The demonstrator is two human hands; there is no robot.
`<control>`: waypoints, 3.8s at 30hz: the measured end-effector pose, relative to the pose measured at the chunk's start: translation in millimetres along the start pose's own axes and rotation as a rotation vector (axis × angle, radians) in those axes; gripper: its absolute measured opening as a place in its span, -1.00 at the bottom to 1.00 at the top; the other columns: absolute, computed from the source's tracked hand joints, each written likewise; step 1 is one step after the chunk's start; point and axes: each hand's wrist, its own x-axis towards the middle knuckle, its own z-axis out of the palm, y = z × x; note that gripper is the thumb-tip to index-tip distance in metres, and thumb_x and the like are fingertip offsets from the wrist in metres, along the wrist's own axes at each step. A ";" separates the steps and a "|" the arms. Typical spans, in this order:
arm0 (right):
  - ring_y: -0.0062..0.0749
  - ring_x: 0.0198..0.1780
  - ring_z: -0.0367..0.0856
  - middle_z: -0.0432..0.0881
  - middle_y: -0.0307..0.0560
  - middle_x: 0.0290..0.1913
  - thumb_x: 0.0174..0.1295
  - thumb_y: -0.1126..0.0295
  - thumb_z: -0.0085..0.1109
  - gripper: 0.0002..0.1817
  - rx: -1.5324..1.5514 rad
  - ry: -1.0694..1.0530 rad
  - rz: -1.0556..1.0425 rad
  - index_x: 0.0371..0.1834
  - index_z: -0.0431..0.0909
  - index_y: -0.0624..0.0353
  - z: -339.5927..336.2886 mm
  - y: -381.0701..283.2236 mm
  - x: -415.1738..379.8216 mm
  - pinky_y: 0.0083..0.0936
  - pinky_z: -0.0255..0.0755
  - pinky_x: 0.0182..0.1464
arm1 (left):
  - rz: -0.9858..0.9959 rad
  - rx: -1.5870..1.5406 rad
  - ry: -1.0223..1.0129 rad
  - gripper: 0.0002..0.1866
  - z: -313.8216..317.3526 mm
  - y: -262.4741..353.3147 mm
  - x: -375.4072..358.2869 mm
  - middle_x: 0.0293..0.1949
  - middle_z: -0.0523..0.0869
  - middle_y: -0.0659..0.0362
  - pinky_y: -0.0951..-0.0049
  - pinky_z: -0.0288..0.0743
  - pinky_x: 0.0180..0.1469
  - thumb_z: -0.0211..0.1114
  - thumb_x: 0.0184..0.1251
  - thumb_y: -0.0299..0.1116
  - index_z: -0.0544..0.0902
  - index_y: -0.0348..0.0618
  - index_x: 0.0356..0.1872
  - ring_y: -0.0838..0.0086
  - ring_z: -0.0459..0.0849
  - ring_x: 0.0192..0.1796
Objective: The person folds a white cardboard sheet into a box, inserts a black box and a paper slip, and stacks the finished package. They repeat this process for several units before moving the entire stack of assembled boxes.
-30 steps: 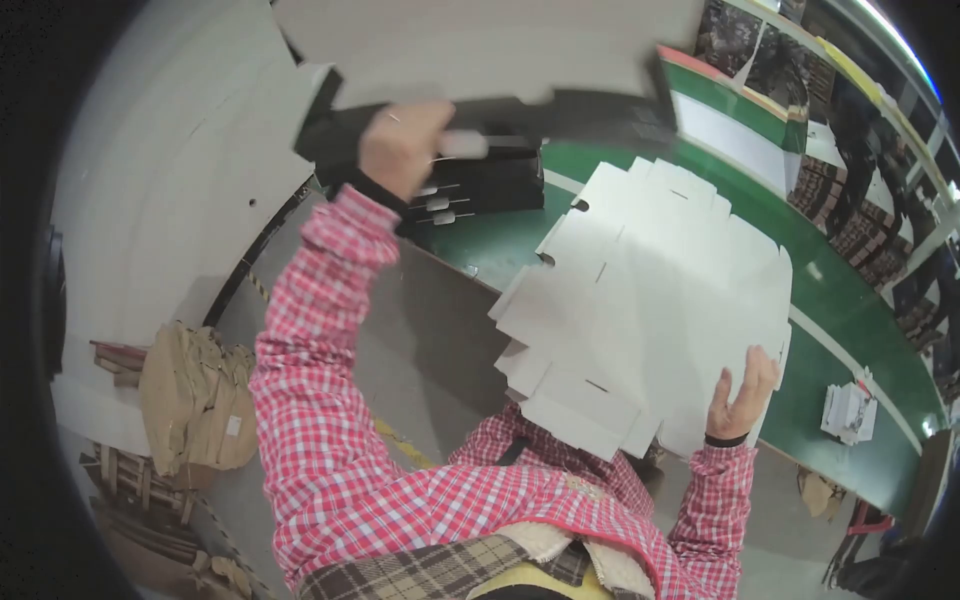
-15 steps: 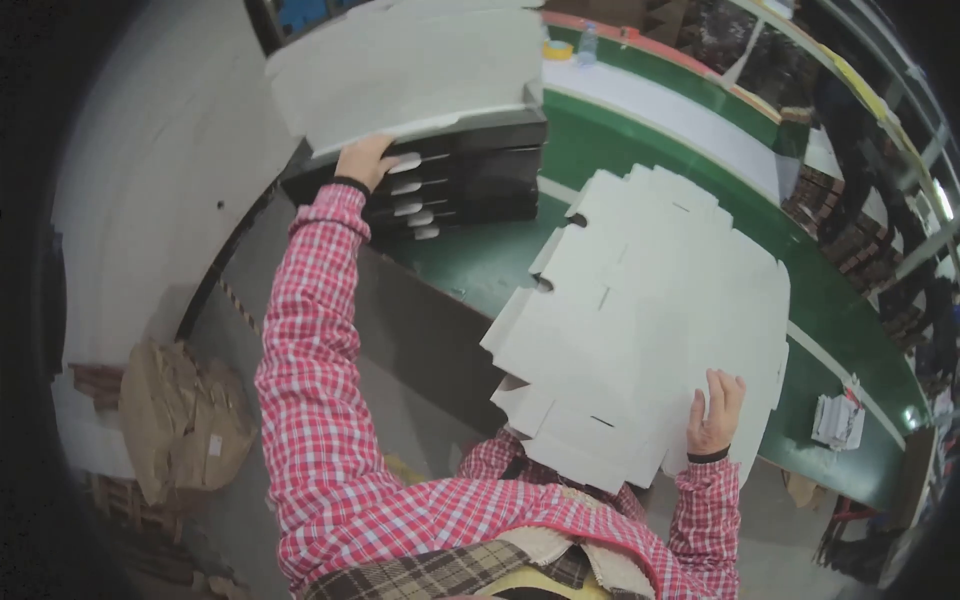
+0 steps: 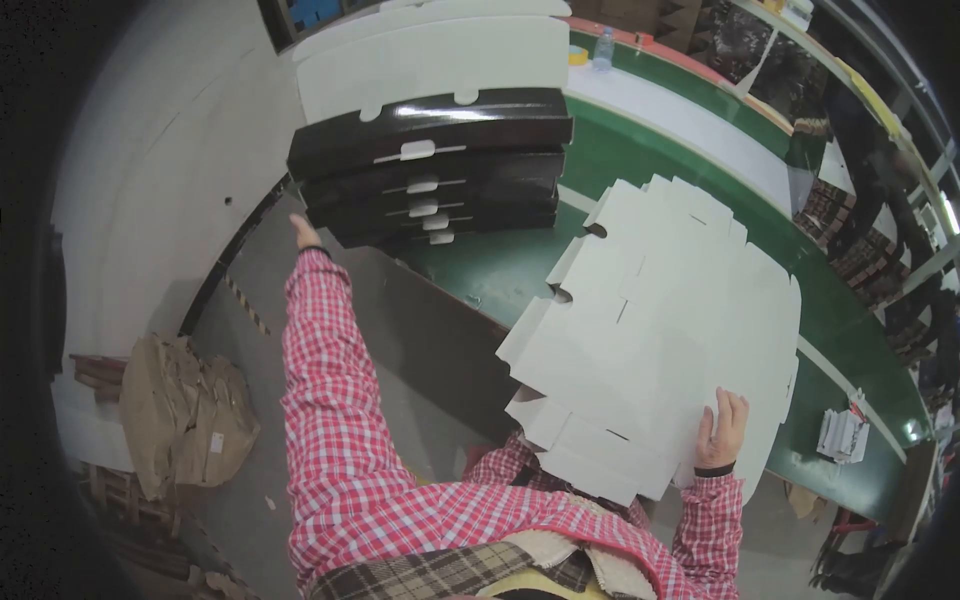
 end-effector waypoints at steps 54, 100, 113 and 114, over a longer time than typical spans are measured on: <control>0.08 0.03 0.41 -0.40 0.13 0.39 0.00 0.48 0.27 0.03 2.214 -0.550 1.128 0.35 -0.39 0.11 -145.1 -13.9 -74.2 -0.23 0.53 -0.10 | 0.947 -0.023 -0.046 -0.50 -136.7 33.3 -573.1 -0.64 0.58 0.14 0.39 0.37 -0.38 0.41 -0.09 0.02 0.63 -0.36 -0.56 0.42 0.45 -0.57; 0.01 0.01 0.50 0.31 0.04 0.20 0.17 0.16 0.10 -0.38 1.976 -0.387 1.110 0.24 0.17 0.19 105.4 371.3 179.9 -0.37 0.44 0.06 | 0.509 -0.085 -0.364 -0.57 429.3 -20.1 -621.4 -0.26 0.64 0.11 0.36 0.59 -0.21 0.39 -0.05 -0.10 0.57 -0.16 -0.21 0.26 0.61 -0.34; -0.19 0.30 0.17 0.10 0.09 0.28 0.30 0.30 -0.16 -0.54 1.926 -0.069 1.383 0.19 0.07 0.29 41.9 208.8 71.9 -0.42 0.05 0.34 | 0.497 0.141 -0.486 -0.51 288.7 -36.3 -584.7 -0.16 0.65 0.03 0.37 0.34 0.02 0.27 -0.02 0.00 0.63 -0.21 -0.19 0.21 0.55 -0.06; -0.15 0.32 0.09 0.03 0.09 0.30 0.30 0.33 -0.17 -0.52 1.998 -0.073 1.420 0.22 -0.03 0.25 27.7 170.8 47.9 -0.39 -0.02 0.36 | 0.494 0.194 -0.480 -0.51 259.1 -38.4 -578.5 -0.14 0.63 0.02 0.35 0.34 0.03 0.25 0.00 -0.03 0.62 -0.22 -0.16 0.19 0.54 -0.05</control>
